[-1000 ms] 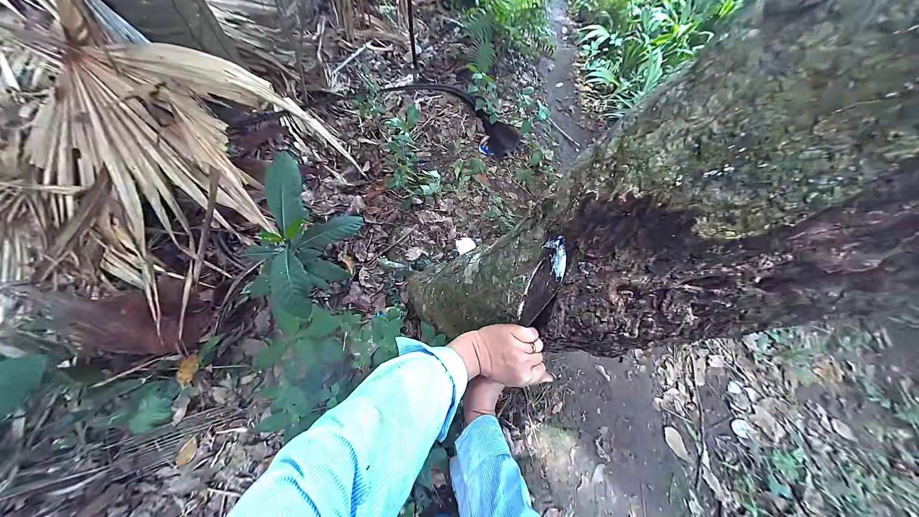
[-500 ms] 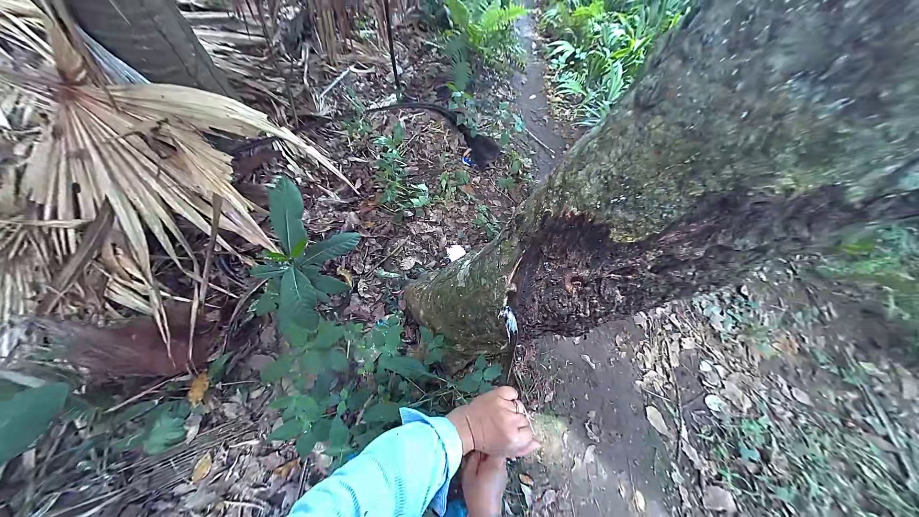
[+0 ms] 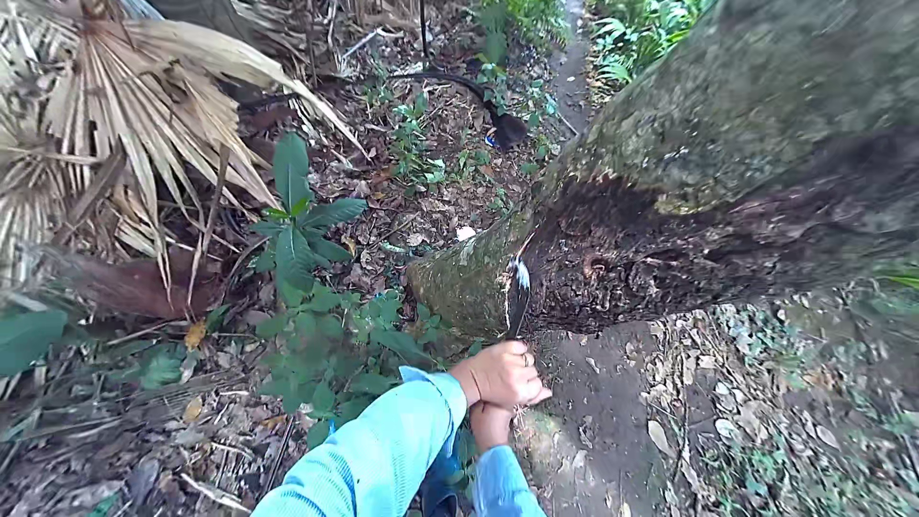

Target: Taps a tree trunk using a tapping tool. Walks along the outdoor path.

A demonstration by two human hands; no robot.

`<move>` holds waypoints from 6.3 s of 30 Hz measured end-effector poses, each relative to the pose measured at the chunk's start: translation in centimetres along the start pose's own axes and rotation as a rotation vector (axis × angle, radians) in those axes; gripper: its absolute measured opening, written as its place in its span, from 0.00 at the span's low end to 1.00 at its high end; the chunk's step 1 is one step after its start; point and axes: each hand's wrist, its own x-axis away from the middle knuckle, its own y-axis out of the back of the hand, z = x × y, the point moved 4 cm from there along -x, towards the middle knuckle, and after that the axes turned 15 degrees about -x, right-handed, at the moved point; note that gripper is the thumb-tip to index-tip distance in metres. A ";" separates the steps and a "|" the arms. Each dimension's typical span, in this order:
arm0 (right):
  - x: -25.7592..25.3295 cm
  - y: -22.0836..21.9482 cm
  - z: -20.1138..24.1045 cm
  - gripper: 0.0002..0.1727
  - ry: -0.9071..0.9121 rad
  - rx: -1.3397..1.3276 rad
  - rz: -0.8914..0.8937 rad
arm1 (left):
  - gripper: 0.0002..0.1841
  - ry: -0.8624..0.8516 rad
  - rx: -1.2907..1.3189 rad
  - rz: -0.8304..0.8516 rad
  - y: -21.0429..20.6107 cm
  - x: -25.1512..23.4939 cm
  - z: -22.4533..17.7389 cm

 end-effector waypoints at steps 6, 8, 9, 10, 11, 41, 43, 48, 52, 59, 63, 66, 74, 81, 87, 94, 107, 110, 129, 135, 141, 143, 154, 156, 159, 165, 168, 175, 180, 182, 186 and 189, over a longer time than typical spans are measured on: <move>-1.5 0.4 -2.4 0.25 -0.063 0.025 0.120 | 0.25 0.006 -0.149 -0.039 -1.9 0.7 -0.7; -1.4 0.7 -2.3 0.24 -0.009 0.042 0.111 | 0.25 0.008 -0.144 -0.043 -1.7 0.2 -0.7; -1.8 0.8 -2.1 0.23 0.028 0.072 0.102 | 0.25 0.013 -0.154 -0.056 -1.8 -0.1 -0.4; -2.2 0.9 -2.0 0.23 0.010 0.095 0.119 | 0.25 0.026 -0.173 -0.068 -2.0 -0.2 -0.4; -2.0 1.2 -2.5 0.24 -0.056 0.108 0.152 | 0.25 0.045 -0.190 -0.069 -2.3 0.2 -0.9; -4.5 4.7 -9.2 0.28 0.033 0.078 0.382 | 0.21 0.246 -0.474 0.036 -7.2 0.8 -5.5; -4.6 5.0 -8.9 0.25 0.209 0.131 0.343 | 0.21 0.242 -0.462 0.042 -7.1 0.4 -5.4; -4.8 5.8 -8.8 0.24 0.011 0.200 0.459 | 0.22 0.335 -0.511 0.007 -8.2 0.6 -6.6; -5.9 5.8 -9.9 0.20 0.253 0.194 0.395 | 0.22 0.350 -0.484 0.038 -7.5 -0.9 -5.7; -1.5 10.9 -12.8 0.19 0.183 0.252 0.456 | 0.25 0.574 -0.047 0.628 -9.1 -0.9 -11.7; -2.4 11.8 -10.2 0.18 0.373 0.280 0.447 | 0.26 0.546 -0.185 0.488 -7.8 -3.0 -10.8; -4.5 10.4 -8.8 0.19 0.341 0.315 0.473 | 0.25 0.523 -0.344 0.301 -8.1 -2.3 -8.8; -6.2 7.2 -14.7 0.19 0.246 0.245 0.512 | 0.23 0.398 -0.597 0.037 -12.3 1.6 -10.1; -9.1 6.6 -15.4 0.17 0.381 0.188 0.492 | 0.24 0.372 -0.708 -0.153 -14.4 2.2 -9.1; -10.3 6.2 -14.2 0.16 0.619 0.334 0.416 | 0.24 0.298 -0.723 -0.252 -13.9 1.6 -7.7; -11.3 8.6 -15.3 0.17 0.717 0.176 0.485 | 0.27 0.267 -0.714 -0.296 -15.3 1.1 -8.5; -13.2 11.6 -20.8 0.18 0.820 -0.020 0.608 | 0.26 0.421 -0.805 -0.201 -20.5 1.4 -12.2; -13.5 13.2 -25.8 0.14 0.947 -0.125 0.666 | 0.25 0.411 -0.764 -0.193 -23.9 2.7 -15.0; -18.4 6.3 -23.3 0.12 1.081 -0.188 0.567 | 0.25 0.314 -0.948 -0.263 -23.5 3.5 -9.6; -18.5 7.5 -21.5 0.13 1.139 -0.253 0.572 | 0.26 0.291 -0.951 -0.300 -21.8 1.8 -9.4; -17.2 14.6 -24.1 0.16 1.129 -0.153 0.724 | 0.27 0.310 -0.730 -0.224 -23.5 1.0 -12.7; -16.8 16.0 -24.3 0.15 1.106 -0.102 0.760 | 0.30 0.292 -0.698 -0.269 -23.9 1.0 -13.3; -15.4 19.0 -21.2 0.17 1.062 0.139 0.859 | 0.39 0.317 -0.566 -0.426 -22.3 -0.3 -13.6; -15.6 18.9 -21.1 0.17 1.058 0.165 0.841 | 0.39 0.302 -0.572 -0.471 -22.4 0.0 -13.3; -15.7 17.8 -21.8 0.16 1.059 0.133 0.771 | 0.39 0.260 -0.584 -0.492 -22.9 0.8 -12.7; -16.6 11.7 -24.3 0.15 1.063 0.093 0.550 | 0.38 0.215 -0.768 -0.373 -24.1 3.4 -11.1; -17.5 8.6 -24.2 0.13 1.175 -0.007 0.486 | 0.37 0.226 -0.862 -0.299 -23.4 4.0 -10.1; -16.9 8.0 -16.2 0.12 1.412 -0.347 0.454 | 0.36 0.256 -0.948 -0.243 -16.7 -0.9 -8.4; -17.7 11.3 -21.3 0.14 1.379 -0.299 0.522 | 0.28 0.278 -0.982 -0.292 -20.6 -0.8 -12.2; -18.4 11.3 -23.5 0.14 1.342 -0.225 0.545 | 0.27 0.279 -0.964 -0.318 -22.8 0.9 -12.3; -20.3 8.7 -24.4 0.14 1.348 -0.179 0.516 | 0.29 0.266 -0.948 -0.282 -24.3 3.1 -10.2; -21.1 6.2 -24.4 0.14 1.290 -0.144 0.527 | 0.28 0.233 -0.976 -0.220 -24.7 4.1 -8.8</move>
